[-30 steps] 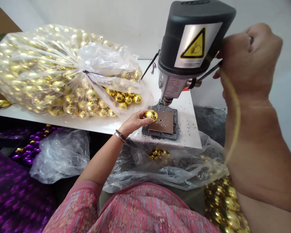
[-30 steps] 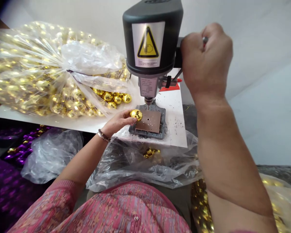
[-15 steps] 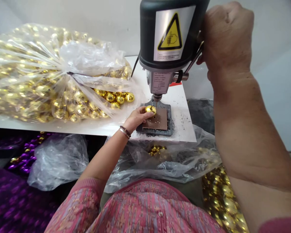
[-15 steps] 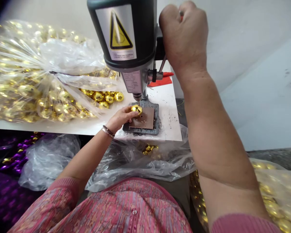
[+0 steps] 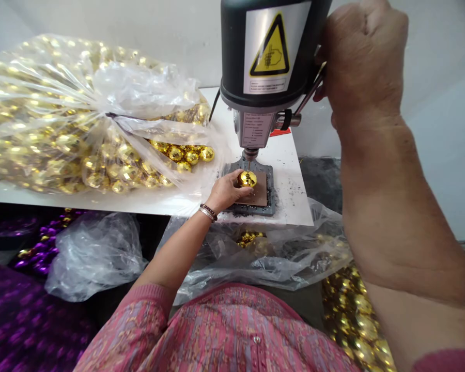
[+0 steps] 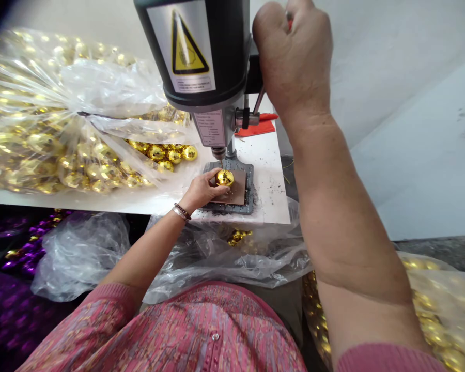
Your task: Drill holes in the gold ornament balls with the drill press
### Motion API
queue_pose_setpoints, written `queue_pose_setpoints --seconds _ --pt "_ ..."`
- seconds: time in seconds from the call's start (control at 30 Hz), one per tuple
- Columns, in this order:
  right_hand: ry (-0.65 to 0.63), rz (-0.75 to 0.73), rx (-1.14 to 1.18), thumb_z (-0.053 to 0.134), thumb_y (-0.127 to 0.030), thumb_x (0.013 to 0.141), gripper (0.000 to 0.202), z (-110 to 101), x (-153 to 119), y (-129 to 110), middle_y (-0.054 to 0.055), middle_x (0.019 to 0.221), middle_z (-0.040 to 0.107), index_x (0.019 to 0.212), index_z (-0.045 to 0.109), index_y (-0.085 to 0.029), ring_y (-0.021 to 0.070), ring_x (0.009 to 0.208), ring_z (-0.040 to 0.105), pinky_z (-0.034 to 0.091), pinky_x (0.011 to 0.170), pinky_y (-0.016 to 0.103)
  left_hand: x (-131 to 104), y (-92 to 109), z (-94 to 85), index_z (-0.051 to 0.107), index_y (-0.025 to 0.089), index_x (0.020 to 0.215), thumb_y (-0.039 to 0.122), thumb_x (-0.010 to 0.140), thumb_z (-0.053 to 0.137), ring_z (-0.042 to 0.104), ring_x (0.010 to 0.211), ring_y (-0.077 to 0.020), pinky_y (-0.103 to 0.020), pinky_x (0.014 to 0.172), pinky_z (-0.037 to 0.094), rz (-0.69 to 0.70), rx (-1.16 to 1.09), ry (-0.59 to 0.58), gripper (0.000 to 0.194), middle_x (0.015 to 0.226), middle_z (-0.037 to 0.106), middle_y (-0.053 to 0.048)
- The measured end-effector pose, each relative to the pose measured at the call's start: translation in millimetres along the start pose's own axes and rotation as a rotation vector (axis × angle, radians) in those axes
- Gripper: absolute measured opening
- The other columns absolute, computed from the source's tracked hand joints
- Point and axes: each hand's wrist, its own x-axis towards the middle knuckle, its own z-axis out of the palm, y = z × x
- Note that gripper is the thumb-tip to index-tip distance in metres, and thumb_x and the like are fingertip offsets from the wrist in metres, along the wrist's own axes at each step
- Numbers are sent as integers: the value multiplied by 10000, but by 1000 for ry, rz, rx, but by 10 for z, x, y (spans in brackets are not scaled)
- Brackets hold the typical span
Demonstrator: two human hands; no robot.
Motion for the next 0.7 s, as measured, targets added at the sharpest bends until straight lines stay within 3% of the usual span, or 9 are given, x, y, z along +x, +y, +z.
queue_pose_setpoints --seconds 0.1,0.23,0.4,0.7 --pt "81 -40 -89 482 -217 939 297 -26 -129 -36 -65 683 260 718 286 -194 -13 623 230 172 575 137 2 -34 14 704 199 1286 360 795 783 657 854 -176 -248 731 484 25 4 -6 523 990 767 -26" --pt "94 -247 -151 512 -160 898 243 -116 -548 -26 -76 641 301 754 321 -202 16 582 271 257 587 195 3 -25 6 703 199 1313 354 782 805 670 882 -192 -262 761 485 5 41 14 563 988 774 -35" --pt "117 -344 -209 561 -236 804 153 -186 -1017 160 -57 696 377 789 422 -176 13 590 313 367 629 191 -1 5 0 681 195 1378 366 800 810 688 924 -210 -284 814 490 -6 73 18 617 1042 784 -58" --pt "174 -436 -346 535 -282 840 89 -151 -1240 455 -34 718 470 844 511 -197 57 612 389 406 643 225 -8 7 16 661 186 1400 358 805 810 687 949 -219 -294 845 504 -12 71 12 637 1058 785 -63"
